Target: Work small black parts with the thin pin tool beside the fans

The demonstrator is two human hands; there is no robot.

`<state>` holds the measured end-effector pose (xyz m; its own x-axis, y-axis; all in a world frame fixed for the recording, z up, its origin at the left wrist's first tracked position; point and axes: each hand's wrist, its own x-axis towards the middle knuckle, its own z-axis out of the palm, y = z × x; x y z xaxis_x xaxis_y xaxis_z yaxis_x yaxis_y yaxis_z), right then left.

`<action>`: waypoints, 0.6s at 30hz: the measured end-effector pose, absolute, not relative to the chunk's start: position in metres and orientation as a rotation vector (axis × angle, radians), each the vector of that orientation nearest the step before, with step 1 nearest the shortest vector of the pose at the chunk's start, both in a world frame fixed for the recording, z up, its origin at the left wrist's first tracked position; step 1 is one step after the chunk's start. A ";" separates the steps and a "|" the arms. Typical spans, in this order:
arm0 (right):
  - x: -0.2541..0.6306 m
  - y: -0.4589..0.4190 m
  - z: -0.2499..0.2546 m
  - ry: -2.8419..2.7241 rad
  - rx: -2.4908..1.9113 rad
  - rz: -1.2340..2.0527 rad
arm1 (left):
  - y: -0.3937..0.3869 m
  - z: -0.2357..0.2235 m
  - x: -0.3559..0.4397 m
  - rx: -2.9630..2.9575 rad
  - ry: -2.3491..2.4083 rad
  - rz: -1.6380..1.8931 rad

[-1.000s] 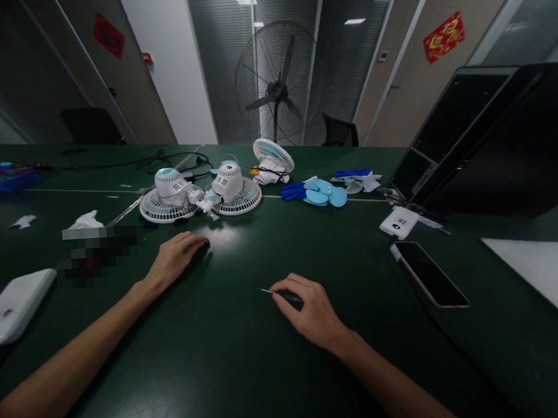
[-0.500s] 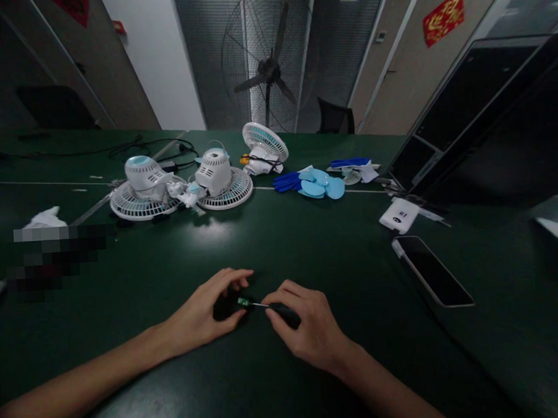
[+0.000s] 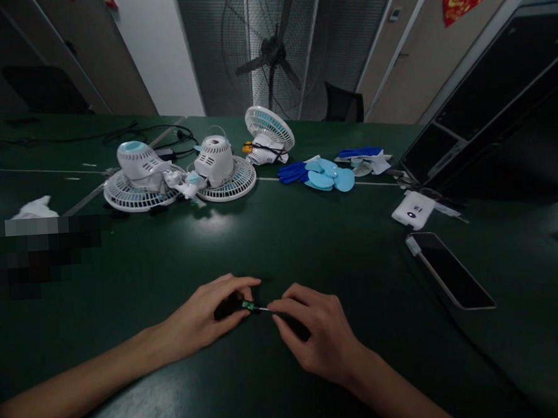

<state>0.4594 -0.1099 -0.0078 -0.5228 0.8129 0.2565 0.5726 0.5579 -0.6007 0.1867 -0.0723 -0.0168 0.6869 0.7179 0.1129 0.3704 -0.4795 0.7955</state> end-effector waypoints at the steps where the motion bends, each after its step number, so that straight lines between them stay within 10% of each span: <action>1: 0.459 -0.110 -0.008 -2.283 -1.104 0.590 | -0.072 -0.017 0.186 2.109 0.824 0.567; 18: 0.457 -0.109 -0.012 -2.258 -1.086 0.433 | -0.073 -0.020 0.186 2.161 0.824 0.559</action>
<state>0.4574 -0.1094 -0.0124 -0.4929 0.7887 0.3675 0.5967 0.6138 -0.5170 0.1858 -0.0733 -0.0195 0.6982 0.7043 0.1288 0.3797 -0.5168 0.7673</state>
